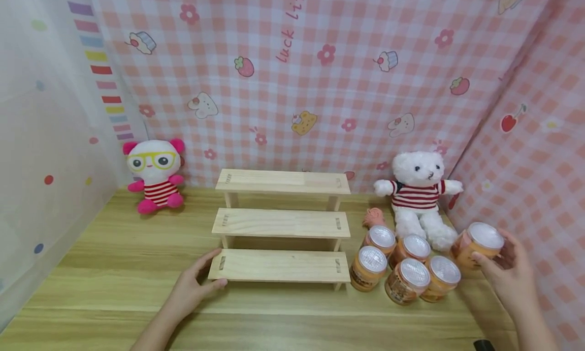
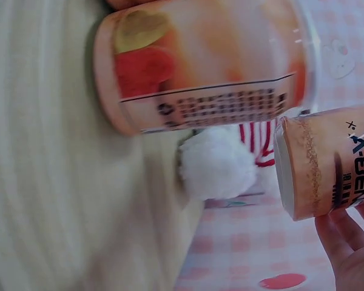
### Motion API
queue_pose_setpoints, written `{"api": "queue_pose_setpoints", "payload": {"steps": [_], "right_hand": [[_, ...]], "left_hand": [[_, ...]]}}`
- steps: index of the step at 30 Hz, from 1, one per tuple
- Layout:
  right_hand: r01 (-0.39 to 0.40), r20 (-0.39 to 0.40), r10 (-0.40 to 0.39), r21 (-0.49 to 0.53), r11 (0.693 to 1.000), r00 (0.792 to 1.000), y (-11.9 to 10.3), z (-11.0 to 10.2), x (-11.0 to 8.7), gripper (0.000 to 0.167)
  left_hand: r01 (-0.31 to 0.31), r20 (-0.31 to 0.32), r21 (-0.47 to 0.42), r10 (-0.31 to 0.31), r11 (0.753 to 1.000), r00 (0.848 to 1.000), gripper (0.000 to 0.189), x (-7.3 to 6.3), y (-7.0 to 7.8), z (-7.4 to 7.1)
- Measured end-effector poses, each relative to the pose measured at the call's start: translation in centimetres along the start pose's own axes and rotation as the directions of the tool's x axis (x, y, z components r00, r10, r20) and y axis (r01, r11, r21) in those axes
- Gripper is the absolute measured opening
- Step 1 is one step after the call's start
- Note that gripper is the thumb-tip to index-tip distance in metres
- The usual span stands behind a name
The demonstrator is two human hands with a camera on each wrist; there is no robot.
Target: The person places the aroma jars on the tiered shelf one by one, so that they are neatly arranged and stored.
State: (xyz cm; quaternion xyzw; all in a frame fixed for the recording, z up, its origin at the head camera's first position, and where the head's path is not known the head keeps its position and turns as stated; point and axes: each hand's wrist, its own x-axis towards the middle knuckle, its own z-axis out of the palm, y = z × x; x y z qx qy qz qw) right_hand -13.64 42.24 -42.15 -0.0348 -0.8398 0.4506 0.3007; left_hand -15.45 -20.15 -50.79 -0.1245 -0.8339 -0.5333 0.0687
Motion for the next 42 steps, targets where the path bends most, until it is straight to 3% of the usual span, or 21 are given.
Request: {"api": "queue_pose_setpoints", "payload": {"steps": [6, 17, 23, 26, 30, 32, 38, 42], "right_hand": [[0.025, -0.004, -0.025, -0.005, 1.0, 1.0, -1.7, -0.3, 0.6, 0.074], [0.133, 0.01, -0.134, 0.002, 0.991, 0.991, -4.5, 0.0, 1.4, 0.071], [0.153, 0.033, -0.155, 0.074, 0.986, 0.987, -6.0, 0.6, 1.8, 0.072], [0.144, 0.049, -0.154, 0.17, 0.975, 0.987, -7.1, 1.1, 1.9, 0.071], [0.094, 0.075, -0.137, 0.414, 0.905, 0.988, -8.6, 1.8, 1.9, 0.068], [0.085, 0.09, -0.144, 0.477, 0.875, 0.985, -9.3, 2.2, 1.9, 0.067], [0.184, 0.105, -0.24, 0.383, 0.905, 0.965, -10.9, 3.4, 2.5, 0.068], [0.183, 0.119, -0.258, 0.434, 0.882, 0.959, -11.7, 4.5, 2.9, 0.067]], "left_hand": [[0.013, -0.007, 0.04, -0.013, 0.999, 1.0, 0.073, 0.0, 0.0, 0.0], [0.03, -0.008, 0.007, -0.03, 1.0, 1.0, 0.073, -0.1, 0.1, 0.2], [0.043, -0.007, 0.011, -0.043, 0.999, 0.999, 0.072, -0.1, 0.0, 0.2], [0.045, -0.009, 0.012, -0.045, 0.999, 0.999, 0.071, -0.1, 0.0, 0.1], [0.041, -0.011, 0.007, -0.041, 0.999, 0.999, 0.072, -0.1, 0.0, 0.1], [0.038, -0.01, 0.002, -0.038, 0.999, 0.999, 0.072, -0.1, 0.0, 0.1], [0.035, -0.008, 0.015, -0.035, 0.999, 0.999, 0.072, -0.1, 0.0, 0.1], [0.029, -0.009, 0.009, -0.029, 1.0, 1.0, 0.071, -0.1, -0.1, 0.1]]}}
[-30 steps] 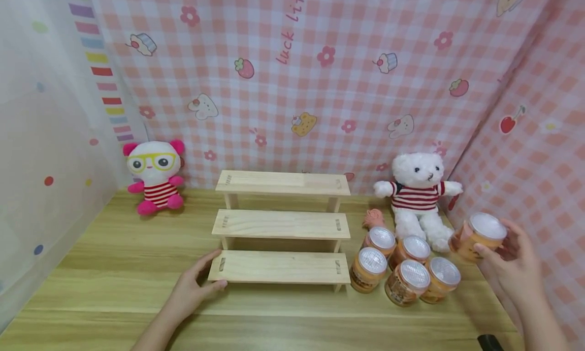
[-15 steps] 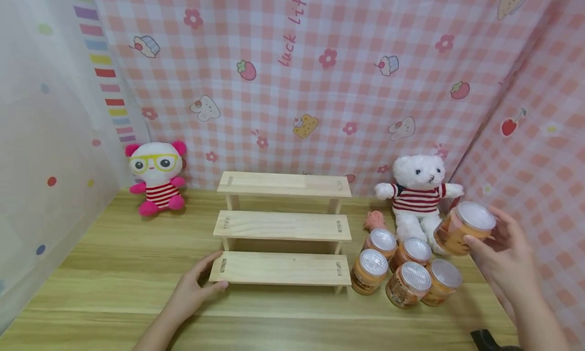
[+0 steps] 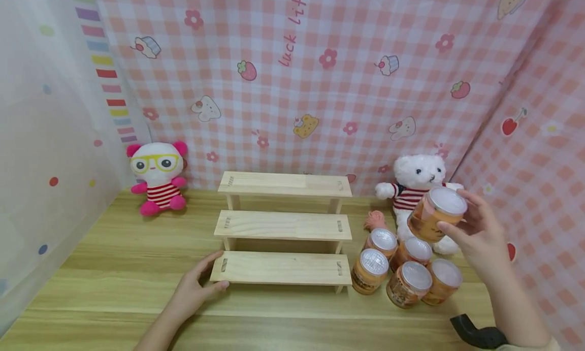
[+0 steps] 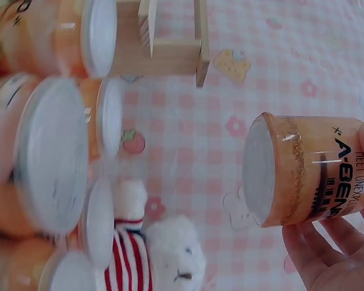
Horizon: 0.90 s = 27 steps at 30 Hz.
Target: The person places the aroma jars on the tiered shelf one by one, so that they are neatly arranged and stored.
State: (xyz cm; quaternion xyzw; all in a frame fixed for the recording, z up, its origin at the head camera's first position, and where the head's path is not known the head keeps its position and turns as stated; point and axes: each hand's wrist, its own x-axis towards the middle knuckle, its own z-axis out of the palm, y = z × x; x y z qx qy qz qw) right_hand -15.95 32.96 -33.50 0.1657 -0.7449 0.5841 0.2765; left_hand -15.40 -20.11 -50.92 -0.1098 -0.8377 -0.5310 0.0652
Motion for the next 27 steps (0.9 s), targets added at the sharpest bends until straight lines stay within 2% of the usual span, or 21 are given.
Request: {"api": "queue_pose_setpoints", "payload": {"steps": [4, 8, 13, 27], "right_hand": [[-0.006, 0.023, 0.006, -0.005, 1.0, 1.0, -0.2, 1.5, 0.6, 0.068], [-0.008, 0.051, 0.011, -0.055, 0.998, 0.999, -0.4, 3.0, 1.1, 0.068], [-0.01, 0.086, 0.015, -0.065, 0.998, 0.996, -1.0, 5.0, 1.7, 0.067], [-0.032, 0.175, 0.021, 0.063, 0.997, 0.984, -2.2, 10.3, 3.7, 0.069]], "left_hand": [[0.014, 0.003, -0.001, -0.014, 1.0, 1.0, 0.072, 0.1, -0.2, 0.0], [0.032, 0.013, -0.01, -0.032, 0.999, 0.999, 0.073, 0.1, -0.1, -0.1], [0.029, 0.013, -0.025, -0.029, 0.999, 0.999, 0.072, 0.0, 0.2, -0.1], [0.046, 0.013, -0.02, -0.046, 0.999, 0.999, 0.073, 0.1, -0.2, -0.1]]}}
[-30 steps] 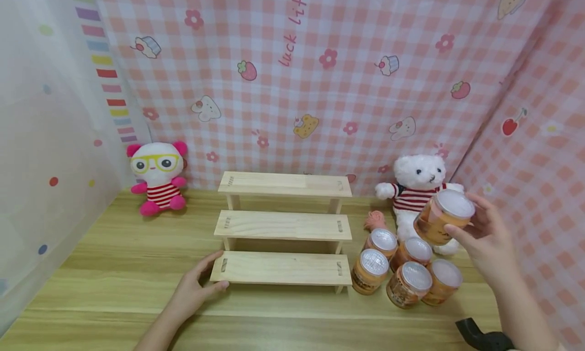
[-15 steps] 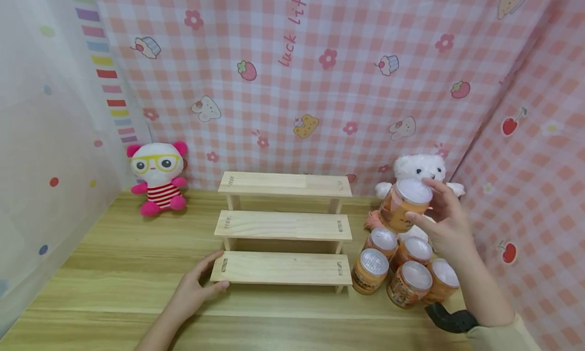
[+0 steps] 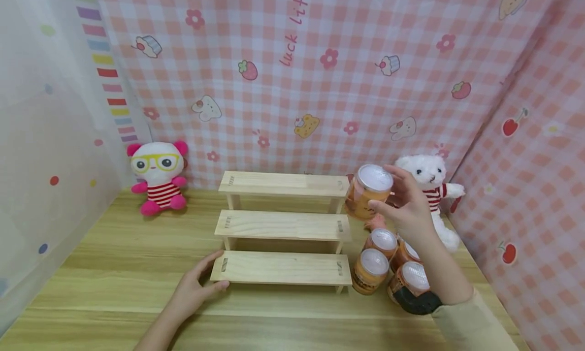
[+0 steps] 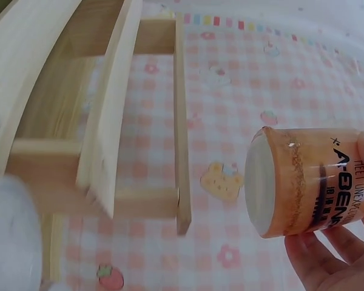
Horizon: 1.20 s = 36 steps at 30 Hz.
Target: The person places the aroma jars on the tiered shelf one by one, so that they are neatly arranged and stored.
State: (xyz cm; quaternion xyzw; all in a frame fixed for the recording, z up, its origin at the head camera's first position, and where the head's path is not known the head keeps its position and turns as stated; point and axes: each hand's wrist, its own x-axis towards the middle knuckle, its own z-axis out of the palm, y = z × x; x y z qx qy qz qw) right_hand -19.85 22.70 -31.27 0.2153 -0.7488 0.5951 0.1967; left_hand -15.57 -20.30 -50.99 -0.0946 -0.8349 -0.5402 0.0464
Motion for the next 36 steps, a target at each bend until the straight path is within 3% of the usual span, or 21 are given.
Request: {"api": "queue_pose_setpoints", "payload": {"steps": [9, 36], "right_hand": [[-0.002, 0.029, 0.003, -0.033, 0.999, 1.0, 0.1, 3.1, 1.6, 0.069], [-0.033, 0.095, 0.024, 0.091, 0.995, 0.995, -0.1, 11.8, 5.3, 0.067]], "left_hand": [[-0.002, 0.006, -0.006, 0.002, 1.0, 1.0, 0.074, 0.0, 0.1, 0.0], [-0.04, -0.002, 0.009, 0.04, 0.999, 0.999, 0.074, -0.1, 0.0, 0.0]]}}
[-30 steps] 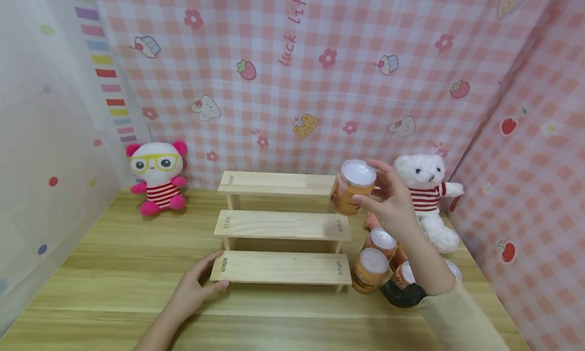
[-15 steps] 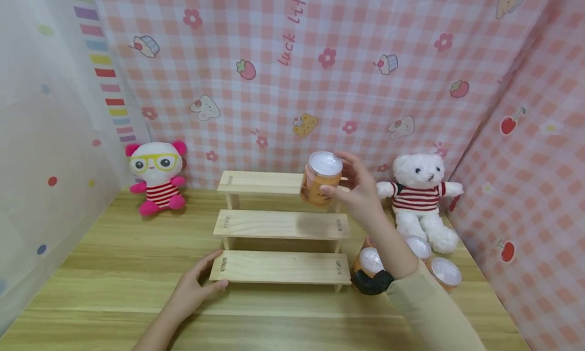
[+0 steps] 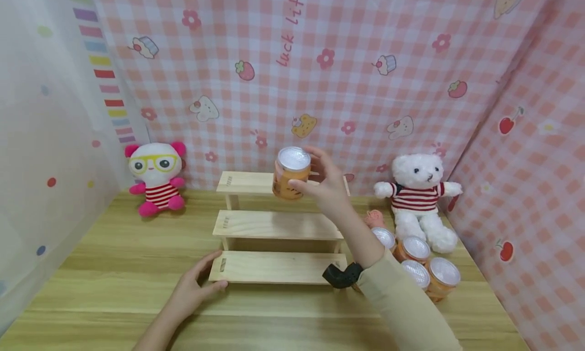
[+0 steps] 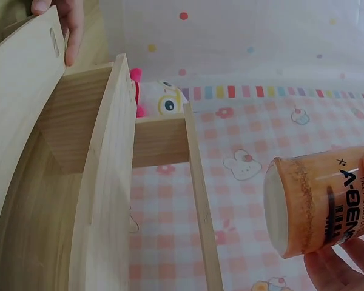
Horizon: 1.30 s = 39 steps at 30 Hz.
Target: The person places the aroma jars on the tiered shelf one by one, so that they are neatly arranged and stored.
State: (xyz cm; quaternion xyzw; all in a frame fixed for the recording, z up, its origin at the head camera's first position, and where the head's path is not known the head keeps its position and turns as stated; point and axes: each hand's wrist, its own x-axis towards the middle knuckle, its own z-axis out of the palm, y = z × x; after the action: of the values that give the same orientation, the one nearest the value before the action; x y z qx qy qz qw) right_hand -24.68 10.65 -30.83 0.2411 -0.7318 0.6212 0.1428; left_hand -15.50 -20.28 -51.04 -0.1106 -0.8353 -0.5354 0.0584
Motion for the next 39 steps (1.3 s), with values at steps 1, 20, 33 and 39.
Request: {"api": "queue_pose_setpoints", "payload": {"steps": [1, 20, 33, 39], "right_hand": [[0.0, -0.003, 0.0, 0.005, 1.0, 1.0, 0.1, 0.3, 0.2, 0.067], [-0.057, 0.0, 0.057, -0.045, 0.997, 0.998, 0.9, 5.5, 2.5, 0.066], [-0.115, -0.023, 0.114, -0.064, 0.991, 0.993, 1.6, 6.9, 3.6, 0.07], [-0.144, -0.018, 0.143, -0.079, 0.986, 0.99, 2.2, 7.1, 3.8, 0.068]], "left_hand": [[0.0, 0.002, -0.004, 0.0, 1.0, 1.0, 0.074, 0.0, -0.1, 0.0], [0.015, 0.005, -0.006, -0.015, 1.0, 1.0, 0.075, 0.3, -0.1, 0.0], [0.027, 0.009, 0.007, -0.027, 1.0, 1.0, 0.074, 0.2, 0.0, -0.1], [0.031, 0.019, 0.0, -0.031, 1.0, 0.999, 0.074, 0.2, 0.0, 0.0]]}}
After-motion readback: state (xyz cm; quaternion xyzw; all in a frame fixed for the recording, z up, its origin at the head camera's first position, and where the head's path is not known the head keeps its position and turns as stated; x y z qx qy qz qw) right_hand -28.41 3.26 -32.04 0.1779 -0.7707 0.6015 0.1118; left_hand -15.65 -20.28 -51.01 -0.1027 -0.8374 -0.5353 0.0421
